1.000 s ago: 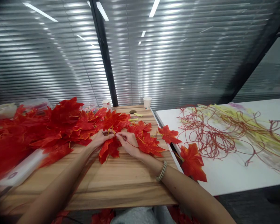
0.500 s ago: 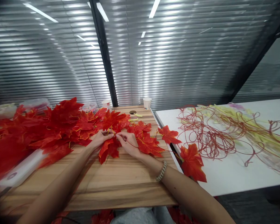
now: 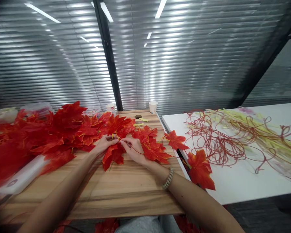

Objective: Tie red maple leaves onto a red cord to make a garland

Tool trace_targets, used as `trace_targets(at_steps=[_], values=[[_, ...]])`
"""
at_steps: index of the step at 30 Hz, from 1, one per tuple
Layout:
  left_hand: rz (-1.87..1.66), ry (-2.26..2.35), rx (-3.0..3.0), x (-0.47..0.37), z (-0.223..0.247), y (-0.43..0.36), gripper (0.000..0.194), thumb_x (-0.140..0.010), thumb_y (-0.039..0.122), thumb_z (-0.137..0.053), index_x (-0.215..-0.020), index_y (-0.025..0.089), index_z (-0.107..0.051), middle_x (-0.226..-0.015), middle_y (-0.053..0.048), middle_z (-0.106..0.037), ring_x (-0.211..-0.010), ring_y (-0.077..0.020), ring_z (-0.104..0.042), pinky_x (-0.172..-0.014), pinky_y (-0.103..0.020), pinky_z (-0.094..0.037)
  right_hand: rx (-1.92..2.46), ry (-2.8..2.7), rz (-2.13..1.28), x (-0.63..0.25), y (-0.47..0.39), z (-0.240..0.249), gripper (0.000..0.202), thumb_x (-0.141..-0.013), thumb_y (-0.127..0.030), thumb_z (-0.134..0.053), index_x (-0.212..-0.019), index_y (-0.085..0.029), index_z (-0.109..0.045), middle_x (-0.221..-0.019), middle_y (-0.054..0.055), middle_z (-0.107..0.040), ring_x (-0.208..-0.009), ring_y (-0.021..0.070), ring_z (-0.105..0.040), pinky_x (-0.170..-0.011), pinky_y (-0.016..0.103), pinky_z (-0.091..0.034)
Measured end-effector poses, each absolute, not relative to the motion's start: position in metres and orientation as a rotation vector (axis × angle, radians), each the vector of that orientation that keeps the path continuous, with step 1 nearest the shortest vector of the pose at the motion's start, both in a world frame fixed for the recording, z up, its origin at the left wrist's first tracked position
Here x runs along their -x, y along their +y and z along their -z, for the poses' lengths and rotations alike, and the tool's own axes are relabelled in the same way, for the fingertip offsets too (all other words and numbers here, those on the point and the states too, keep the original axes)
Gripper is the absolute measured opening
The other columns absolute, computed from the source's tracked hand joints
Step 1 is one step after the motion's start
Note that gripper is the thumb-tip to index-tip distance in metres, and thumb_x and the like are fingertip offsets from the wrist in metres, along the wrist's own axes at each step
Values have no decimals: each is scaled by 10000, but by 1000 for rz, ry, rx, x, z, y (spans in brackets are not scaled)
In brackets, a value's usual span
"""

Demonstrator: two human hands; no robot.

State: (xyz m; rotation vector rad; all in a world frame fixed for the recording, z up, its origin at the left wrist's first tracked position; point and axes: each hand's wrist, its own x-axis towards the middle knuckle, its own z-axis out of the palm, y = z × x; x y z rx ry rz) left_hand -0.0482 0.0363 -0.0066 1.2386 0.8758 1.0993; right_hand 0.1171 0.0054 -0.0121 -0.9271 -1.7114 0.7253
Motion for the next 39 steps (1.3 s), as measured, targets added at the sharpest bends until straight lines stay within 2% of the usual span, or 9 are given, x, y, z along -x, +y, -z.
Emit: trace_targets(at_steps=[4, 11, 21, 30, 39], values=[[-1092, 866, -1254, 49, 7, 37, 188, -548, 229, -782, -675, 141, -676, -649, 4, -629, -609, -100, -558, -626, -204, -441, 938, -1707, -695, -117, 5, 12, 223, -819, -287, -511, -837, -142, -680, -670, 26, -644, -523, 103, -493, -499, 205, -371], [-1083, 880, -1264, 49, 6, 36, 205, -540, 242, -783, -676, 136, -672, -644, -3, -627, -600, -108, -558, -612, -211, -443, 922, -1689, -734, -116, 8, 17, 238, -824, -299, -506, -866, -138, -675, -749, 46, -666, -576, 116, -546, -549, 213, -411], [-1067, 919, -1242, 49, 5, 34, 248, -508, 264, -797, -678, 135, -670, -659, -13, -641, -606, -123, -571, -614, -226, -448, 955, -1731, -679, -117, 5, 11, 247, -823, -310, -501, -834, -143, -682, -677, 30, -651, -521, 105, -490, -494, 208, -367], [-1069, 901, -1223, 48, 5, 34, 225, -523, 243, -792, -678, 134, -671, -658, -7, -641, -601, -114, -568, -617, -219, -447, 943, -1731, -738, -117, 6, 12, 237, -832, -303, -496, -862, -146, -670, -730, 42, -666, -582, 125, -560, -528, 214, -406], [-1058, 906, -1237, 48, 6, 34, 207, -547, 229, -782, -691, 130, -671, -674, -8, -638, -615, -109, -568, -614, -205, -446, 944, -1738, -720, -117, 5, 12, 236, -833, -300, -496, -854, -148, -675, -700, 35, -659, -560, 119, -546, -528, 213, -410]])
